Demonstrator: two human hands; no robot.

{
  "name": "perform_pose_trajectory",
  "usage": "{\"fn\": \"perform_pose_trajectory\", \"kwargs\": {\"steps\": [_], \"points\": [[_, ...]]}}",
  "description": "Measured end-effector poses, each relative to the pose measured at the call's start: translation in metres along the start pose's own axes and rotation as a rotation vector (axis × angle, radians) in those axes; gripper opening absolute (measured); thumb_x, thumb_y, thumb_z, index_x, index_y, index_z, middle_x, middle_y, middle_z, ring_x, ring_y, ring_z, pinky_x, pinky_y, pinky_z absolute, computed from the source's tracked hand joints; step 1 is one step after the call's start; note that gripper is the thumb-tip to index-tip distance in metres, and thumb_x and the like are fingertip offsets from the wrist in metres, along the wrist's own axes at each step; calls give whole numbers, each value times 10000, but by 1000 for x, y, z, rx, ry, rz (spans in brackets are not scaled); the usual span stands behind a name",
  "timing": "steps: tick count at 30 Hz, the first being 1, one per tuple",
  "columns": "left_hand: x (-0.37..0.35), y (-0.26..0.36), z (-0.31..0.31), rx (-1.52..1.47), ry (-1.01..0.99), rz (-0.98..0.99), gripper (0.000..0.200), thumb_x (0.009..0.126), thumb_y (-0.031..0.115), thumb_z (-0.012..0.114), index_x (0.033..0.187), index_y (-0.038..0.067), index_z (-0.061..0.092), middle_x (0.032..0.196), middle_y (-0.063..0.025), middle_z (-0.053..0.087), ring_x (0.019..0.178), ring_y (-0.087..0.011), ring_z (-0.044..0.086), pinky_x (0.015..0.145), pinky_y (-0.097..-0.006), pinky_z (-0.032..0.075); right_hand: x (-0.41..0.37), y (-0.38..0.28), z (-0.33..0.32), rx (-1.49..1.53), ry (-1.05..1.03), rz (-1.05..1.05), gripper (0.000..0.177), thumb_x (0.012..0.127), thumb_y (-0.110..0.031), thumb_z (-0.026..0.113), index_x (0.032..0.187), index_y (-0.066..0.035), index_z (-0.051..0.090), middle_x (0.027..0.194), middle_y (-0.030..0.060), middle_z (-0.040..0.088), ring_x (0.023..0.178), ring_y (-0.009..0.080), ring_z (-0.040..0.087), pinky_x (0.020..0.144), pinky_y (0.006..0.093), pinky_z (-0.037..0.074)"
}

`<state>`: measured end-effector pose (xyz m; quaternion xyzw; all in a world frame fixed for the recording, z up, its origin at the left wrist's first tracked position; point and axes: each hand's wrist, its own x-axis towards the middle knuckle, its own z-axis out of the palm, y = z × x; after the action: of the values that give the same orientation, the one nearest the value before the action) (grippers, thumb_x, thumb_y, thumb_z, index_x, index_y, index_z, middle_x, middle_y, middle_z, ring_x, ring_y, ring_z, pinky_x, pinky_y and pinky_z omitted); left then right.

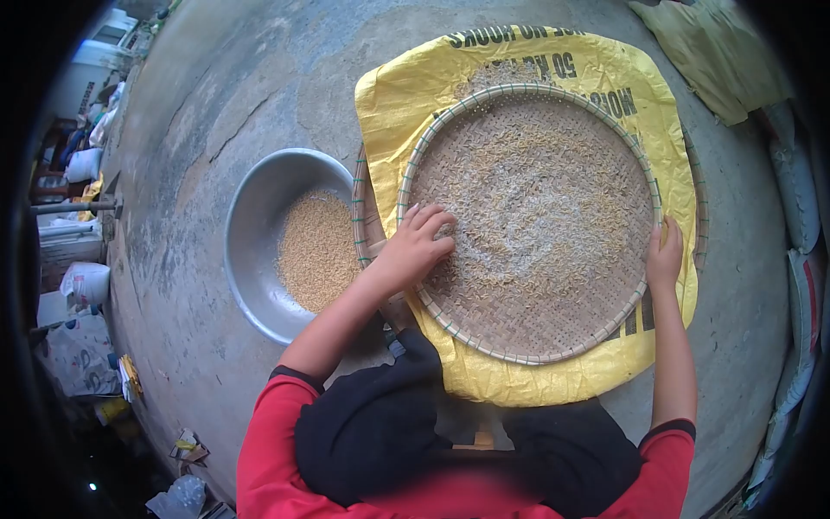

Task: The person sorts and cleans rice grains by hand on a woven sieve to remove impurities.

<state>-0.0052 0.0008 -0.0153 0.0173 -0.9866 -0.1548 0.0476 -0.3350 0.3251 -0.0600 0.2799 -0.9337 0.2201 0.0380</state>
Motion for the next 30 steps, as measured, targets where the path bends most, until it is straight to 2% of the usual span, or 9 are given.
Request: {"fn": "perform_pose_trajectory", "kwargs": {"steps": [4,10,12,16,18,22,25,26,30], "points": [[1,-3,0,-11,-2,44,110,750,149,552,851,104,550,1174,-80,468,1200,-274,368,1008,-482,274,0,1,0,-15,3,-4,422,917,-287,421,1188,34,463,1209,210,477,1149,337,435,979,372,327],[1,-3,-6,-88,61,4,165,761,111,581,909,68,522,1155,-86,481,1184,-275,386,978,-406,335,0,-2,-2,-7,-7,-9,415,918,-282,421,1182,34,469,1213,205,477,1153,337,433,982,372,325],[1,-1,-13,-271,190,-54,152,768,58,599,901,58,524,1077,-97,530,1087,-271,476,900,-359,404,0,0,0,-10,0,-13,414,918,-281,421,1182,35,468,1214,205,477,1153,337,432,983,372,324],[-18,1,-31,-611,176,-271,159,755,26,600,894,33,523,951,-116,566,934,-279,546,802,-351,433,0,-2,-1,-5,3,-11,418,918,-282,421,1184,37,465,1215,204,475,1153,337,431,984,370,322],[-32,-4,-42,-494,308,-468,177,756,36,606,918,29,535,889,-106,578,819,-270,571,751,-354,440,-1,-4,-1,-2,8,-3,419,917,-284,422,1185,36,464,1213,203,476,1150,337,433,982,371,323],[-65,-27,-64,133,493,-877,154,734,55,641,879,52,586,918,-75,569,940,-259,515,812,-377,400,0,-3,-1,-9,14,-7,420,916,-284,427,1189,34,461,1204,200,480,1140,336,439,975,373,328],[-72,-32,-69,240,560,-939,119,723,80,659,834,63,619,956,-84,558,981,-280,484,847,-412,375,0,0,1,-6,23,-18,417,914,-280,431,1187,34,462,1200,201,481,1137,336,441,972,373,331],[-71,-33,-66,240,560,-936,119,723,80,659,834,63,619,956,-84,558,981,-280,484,847,-412,375,-1,0,1,-6,25,-16,417,914,-280,431,1187,34,462,1200,201,481,1137,336,441,972,373,331],[-45,-16,-44,-9,433,-390,85,701,105,673,776,81,642,1077,-99,526,1080,-305,448,902,-432,362,0,0,1,-12,13,-10,415,914,-279,432,1190,29,461,1201,201,480,1137,336,441,971,372,332]]}}
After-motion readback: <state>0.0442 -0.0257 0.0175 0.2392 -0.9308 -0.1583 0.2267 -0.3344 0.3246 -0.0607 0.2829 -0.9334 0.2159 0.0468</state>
